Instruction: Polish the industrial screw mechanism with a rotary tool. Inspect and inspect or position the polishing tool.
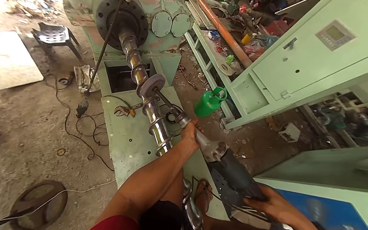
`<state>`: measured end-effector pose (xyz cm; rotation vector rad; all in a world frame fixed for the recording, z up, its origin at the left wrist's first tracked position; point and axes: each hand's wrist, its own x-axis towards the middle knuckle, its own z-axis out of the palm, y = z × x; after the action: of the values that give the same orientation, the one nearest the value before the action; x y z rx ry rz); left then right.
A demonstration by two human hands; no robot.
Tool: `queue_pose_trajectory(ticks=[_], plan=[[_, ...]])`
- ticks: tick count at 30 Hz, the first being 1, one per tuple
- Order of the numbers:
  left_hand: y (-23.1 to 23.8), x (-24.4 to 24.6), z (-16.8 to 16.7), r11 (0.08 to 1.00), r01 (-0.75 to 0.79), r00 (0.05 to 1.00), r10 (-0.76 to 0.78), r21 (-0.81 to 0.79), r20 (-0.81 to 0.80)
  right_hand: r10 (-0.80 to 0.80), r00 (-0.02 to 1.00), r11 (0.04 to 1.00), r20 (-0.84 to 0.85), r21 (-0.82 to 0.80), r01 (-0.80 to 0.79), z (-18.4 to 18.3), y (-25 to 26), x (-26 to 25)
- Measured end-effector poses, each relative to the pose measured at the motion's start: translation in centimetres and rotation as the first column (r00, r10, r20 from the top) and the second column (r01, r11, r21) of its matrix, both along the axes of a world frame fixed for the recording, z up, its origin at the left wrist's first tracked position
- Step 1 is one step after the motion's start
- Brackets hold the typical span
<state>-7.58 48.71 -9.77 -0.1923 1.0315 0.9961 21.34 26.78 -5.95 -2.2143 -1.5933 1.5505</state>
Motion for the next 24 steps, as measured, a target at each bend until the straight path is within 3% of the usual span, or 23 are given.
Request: queue_pose_trajectory(ticks=[24], plan=[[-0.1,-0.6,0.7,1.000,0.003,0.999,-0.004,-0.024,-0.035,-0.008,1.000,0.998,0.005,-0.064,0.008,1.2,0.7,-1.7]])
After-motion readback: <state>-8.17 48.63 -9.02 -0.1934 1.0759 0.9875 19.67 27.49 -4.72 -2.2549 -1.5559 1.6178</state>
